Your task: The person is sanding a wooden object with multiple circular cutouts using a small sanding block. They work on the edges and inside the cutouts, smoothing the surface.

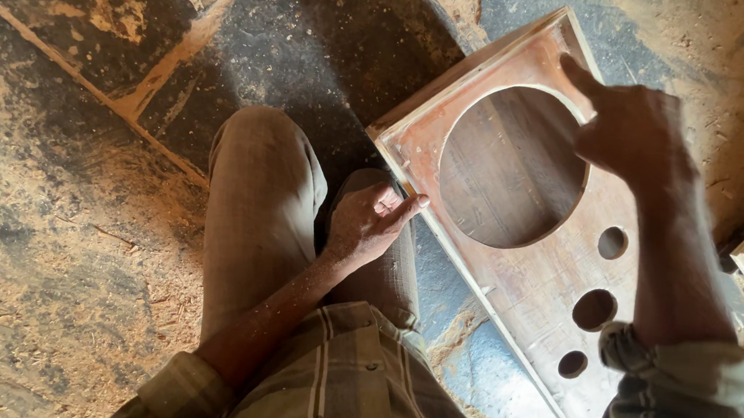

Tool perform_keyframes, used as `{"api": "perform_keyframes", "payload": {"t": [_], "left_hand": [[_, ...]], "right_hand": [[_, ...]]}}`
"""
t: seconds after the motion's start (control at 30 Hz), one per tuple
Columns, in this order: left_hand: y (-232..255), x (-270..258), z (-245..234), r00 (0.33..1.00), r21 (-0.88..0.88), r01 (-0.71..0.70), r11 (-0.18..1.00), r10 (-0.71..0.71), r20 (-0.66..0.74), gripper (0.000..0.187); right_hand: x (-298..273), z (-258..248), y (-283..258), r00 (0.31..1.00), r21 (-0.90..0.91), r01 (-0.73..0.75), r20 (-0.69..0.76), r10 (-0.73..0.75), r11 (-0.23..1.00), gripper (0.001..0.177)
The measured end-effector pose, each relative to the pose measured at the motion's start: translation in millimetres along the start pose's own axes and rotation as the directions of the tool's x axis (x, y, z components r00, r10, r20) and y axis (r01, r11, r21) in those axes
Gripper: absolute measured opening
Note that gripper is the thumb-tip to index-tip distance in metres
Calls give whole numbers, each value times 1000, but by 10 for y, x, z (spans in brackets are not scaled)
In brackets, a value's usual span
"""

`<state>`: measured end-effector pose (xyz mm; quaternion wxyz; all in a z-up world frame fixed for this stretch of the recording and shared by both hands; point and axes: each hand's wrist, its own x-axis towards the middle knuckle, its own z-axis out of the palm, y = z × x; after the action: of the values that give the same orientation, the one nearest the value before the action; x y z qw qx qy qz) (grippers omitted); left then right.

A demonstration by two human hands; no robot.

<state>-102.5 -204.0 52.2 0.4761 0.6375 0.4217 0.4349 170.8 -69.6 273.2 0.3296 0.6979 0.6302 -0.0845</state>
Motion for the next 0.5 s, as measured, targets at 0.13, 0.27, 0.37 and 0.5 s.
{"api": "perform_keyframes", "payload": {"t": [0.13,0.27,0.37,0.5], "left_hand": [[-27,-21,11,964,164,-254,953,262,-30,36],[-39,0,-48,947,295,-315,902,322,26,46],[9,5,-56,942,275,-325,905,336,6,43],[84,90,-62,997,167,-81,983,80,13,23]], "right_hand": [[262,52,-67,998,-103,56,-10,-57,993,115],[502,130,11,995,-193,67,-57,-80,979,108],[478,164,57,997,-193,54,-36,-62,980,100],[302,160,95,1000,-157,-8,-5,7,988,94]]}}
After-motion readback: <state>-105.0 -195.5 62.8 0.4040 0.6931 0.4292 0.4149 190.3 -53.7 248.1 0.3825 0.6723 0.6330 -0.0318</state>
